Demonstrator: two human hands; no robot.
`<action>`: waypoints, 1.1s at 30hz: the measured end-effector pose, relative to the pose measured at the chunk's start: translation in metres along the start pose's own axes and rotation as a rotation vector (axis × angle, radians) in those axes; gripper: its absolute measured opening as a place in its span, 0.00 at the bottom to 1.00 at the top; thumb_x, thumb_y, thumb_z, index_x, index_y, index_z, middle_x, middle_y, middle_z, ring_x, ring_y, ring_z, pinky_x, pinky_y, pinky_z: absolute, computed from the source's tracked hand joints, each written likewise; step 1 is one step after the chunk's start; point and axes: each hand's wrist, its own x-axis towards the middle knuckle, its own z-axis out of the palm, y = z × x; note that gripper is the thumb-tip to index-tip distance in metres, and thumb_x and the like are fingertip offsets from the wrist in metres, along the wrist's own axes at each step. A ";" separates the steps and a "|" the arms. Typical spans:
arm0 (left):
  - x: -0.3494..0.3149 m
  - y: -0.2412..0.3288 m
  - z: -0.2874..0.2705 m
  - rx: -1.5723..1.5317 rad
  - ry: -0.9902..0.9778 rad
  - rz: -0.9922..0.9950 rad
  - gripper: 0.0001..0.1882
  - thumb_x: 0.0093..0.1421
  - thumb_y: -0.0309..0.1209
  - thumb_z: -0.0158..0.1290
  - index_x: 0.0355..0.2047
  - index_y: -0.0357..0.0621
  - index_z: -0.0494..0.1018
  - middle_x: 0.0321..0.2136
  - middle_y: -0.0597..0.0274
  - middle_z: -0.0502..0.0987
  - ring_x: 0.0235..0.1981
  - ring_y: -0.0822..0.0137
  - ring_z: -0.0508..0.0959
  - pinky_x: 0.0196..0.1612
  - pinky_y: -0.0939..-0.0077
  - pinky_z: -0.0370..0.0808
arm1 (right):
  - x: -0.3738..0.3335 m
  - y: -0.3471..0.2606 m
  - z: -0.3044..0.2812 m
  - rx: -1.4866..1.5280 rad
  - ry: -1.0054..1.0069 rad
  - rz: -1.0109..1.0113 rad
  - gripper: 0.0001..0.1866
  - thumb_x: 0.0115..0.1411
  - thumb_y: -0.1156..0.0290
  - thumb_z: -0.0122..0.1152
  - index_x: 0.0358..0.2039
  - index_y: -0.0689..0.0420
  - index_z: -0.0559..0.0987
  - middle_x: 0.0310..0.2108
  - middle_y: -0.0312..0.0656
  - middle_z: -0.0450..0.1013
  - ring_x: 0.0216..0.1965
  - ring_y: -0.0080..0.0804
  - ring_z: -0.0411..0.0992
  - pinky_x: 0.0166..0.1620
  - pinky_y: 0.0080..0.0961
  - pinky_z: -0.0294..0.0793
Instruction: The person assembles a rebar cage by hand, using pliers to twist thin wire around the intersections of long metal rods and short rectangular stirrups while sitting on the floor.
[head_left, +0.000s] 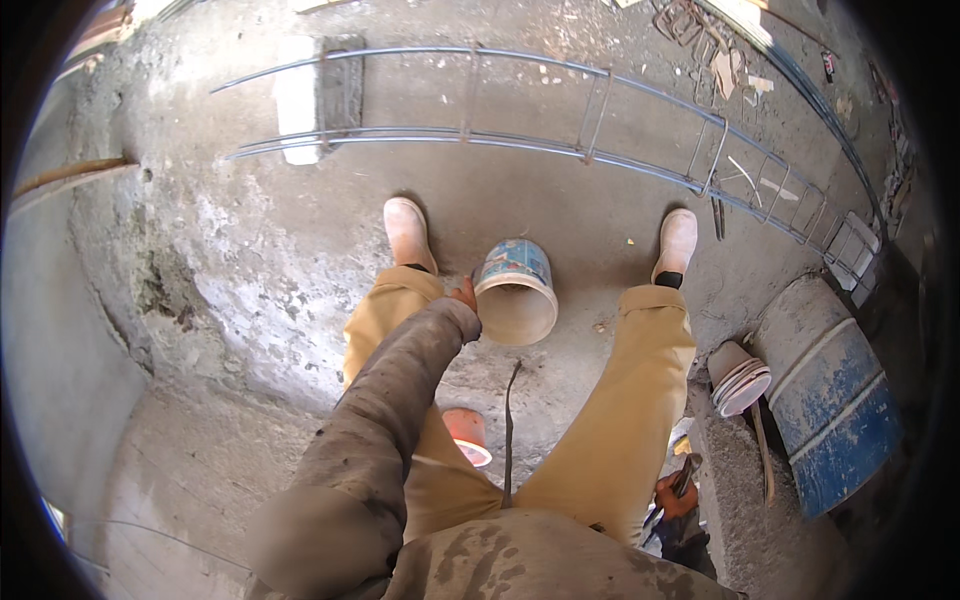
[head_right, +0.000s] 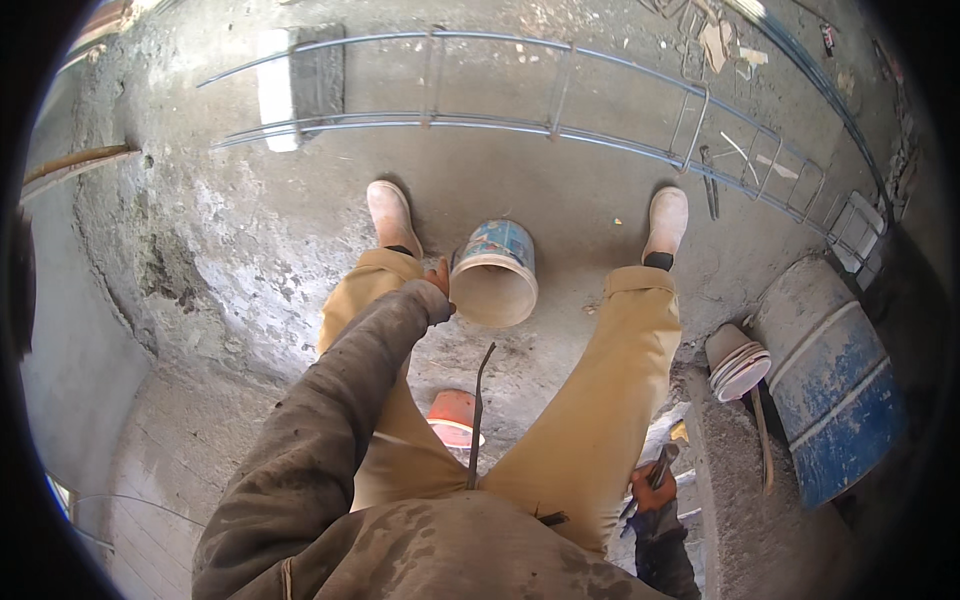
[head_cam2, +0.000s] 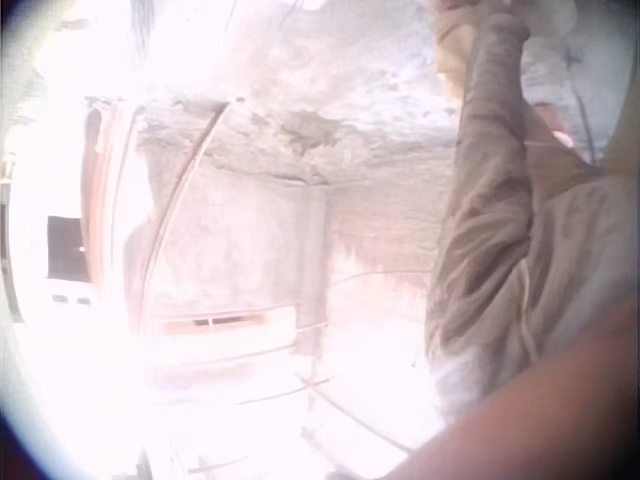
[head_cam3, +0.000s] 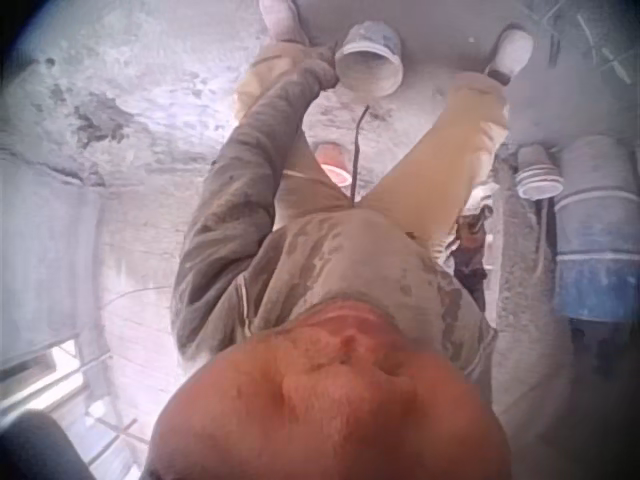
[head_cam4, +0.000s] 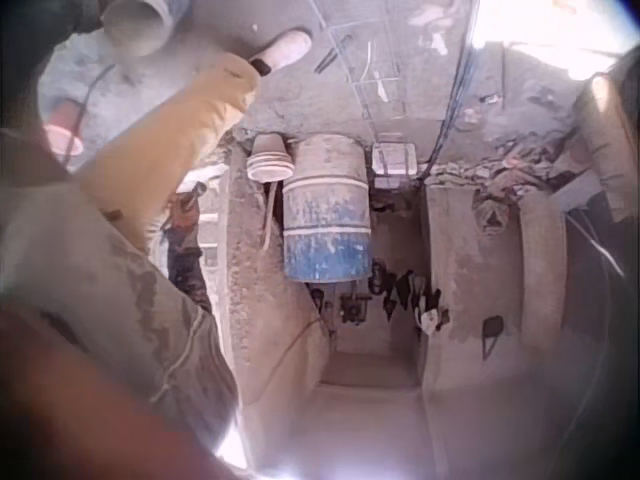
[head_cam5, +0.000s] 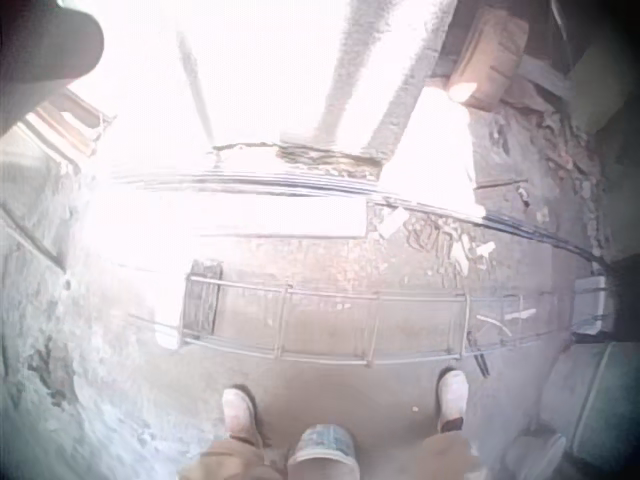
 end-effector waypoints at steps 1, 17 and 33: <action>-0.029 -0.007 -0.027 0.008 -0.023 0.120 0.46 0.49 0.38 0.55 0.62 0.40 0.42 0.47 0.39 0.68 0.46 0.46 0.72 0.49 0.59 0.69 | -0.036 -0.015 0.018 0.008 -0.007 -0.085 0.07 0.49 0.71 0.62 0.24 0.55 0.71 0.18 0.34 0.69 0.20 0.22 0.68 0.24 0.21 0.68; -0.453 -0.015 0.004 -0.259 -0.057 0.371 0.15 0.54 0.36 0.48 0.37 0.39 0.67 0.32 0.47 0.75 0.34 0.45 0.76 0.37 0.59 0.74 | -0.101 -0.103 -0.011 -0.783 -0.733 -0.302 0.21 0.41 0.60 0.67 0.30 0.60 0.72 0.24 0.50 0.72 0.29 0.48 0.74 0.33 0.36 0.72; -0.326 0.112 -0.167 -0.632 -0.330 0.705 0.24 0.56 0.27 0.54 0.52 0.36 0.62 0.44 0.53 0.72 0.46 0.64 0.73 0.48 0.72 0.70 | 0.001 -0.296 -0.032 -0.894 -0.432 -0.970 0.14 0.42 0.69 0.63 0.28 0.56 0.69 0.23 0.43 0.71 0.29 0.46 0.72 0.31 0.37 0.69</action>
